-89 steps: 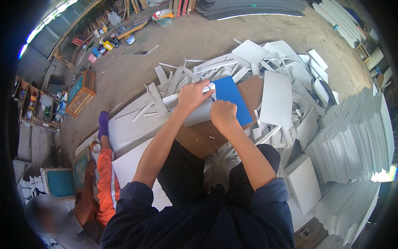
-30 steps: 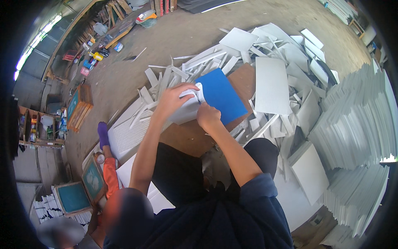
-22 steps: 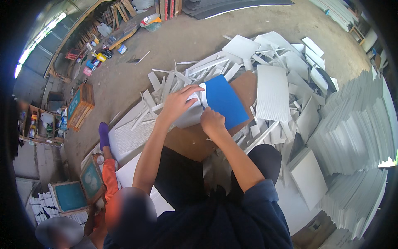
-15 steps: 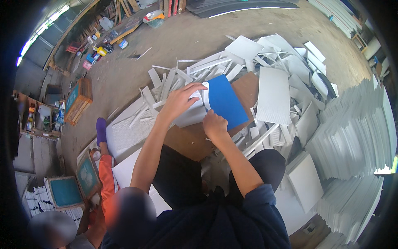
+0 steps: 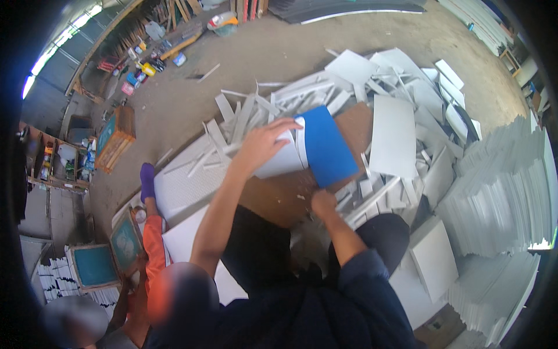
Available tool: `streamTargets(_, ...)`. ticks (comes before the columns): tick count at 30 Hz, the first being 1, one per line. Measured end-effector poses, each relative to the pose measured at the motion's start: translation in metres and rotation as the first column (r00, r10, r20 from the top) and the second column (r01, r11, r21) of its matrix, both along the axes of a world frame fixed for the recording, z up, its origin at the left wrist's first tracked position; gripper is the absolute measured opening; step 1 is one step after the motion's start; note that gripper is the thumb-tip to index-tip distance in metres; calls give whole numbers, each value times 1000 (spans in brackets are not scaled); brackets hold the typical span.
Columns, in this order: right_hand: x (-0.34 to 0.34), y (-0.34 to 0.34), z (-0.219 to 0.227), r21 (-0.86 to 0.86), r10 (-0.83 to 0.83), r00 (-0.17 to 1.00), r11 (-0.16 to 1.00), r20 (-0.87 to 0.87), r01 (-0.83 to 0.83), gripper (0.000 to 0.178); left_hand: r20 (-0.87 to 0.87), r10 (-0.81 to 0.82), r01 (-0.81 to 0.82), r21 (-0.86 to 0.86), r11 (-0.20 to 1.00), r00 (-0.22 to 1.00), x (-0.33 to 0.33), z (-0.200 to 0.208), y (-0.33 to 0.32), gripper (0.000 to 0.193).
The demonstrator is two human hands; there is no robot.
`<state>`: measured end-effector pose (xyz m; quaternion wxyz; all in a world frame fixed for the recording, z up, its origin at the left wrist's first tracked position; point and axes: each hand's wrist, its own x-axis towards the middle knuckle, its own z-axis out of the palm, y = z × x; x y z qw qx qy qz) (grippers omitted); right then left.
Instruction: The person uses a utility knife to cut white foam sheets, using a blue foam sheet as a guide or template. They repeatedly align the blue sheet, cut along its edge, and trim the white foam, discarding the offcuts.
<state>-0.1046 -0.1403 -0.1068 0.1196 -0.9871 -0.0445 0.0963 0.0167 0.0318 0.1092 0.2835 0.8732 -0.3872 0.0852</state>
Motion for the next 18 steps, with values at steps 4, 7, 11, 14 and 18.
streamTargets(4,32,19,68,-43,-142,903,990,-405,136,26,-112,37,-33,36,999,993,-6,6,13,36)
streamTargets(7,47,6,101,-59,-228,926,974,-302,220,26,-113,69,-55,123,991,991,2,9,6,34)
streamTargets(11,37,8,140,36,-170,964,983,-203,181,30,-39,109,-107,54,993,993,5,7,6,31)
streamTargets(14,28,7,173,147,-182,978,970,-102,196,32,63,127,-130,38,991,990,5,2,2,29)
streamTargets(18,24,2,169,308,-165,986,938,-13,161,27,37,161,-163,79,983,986,3,0,-2,38)
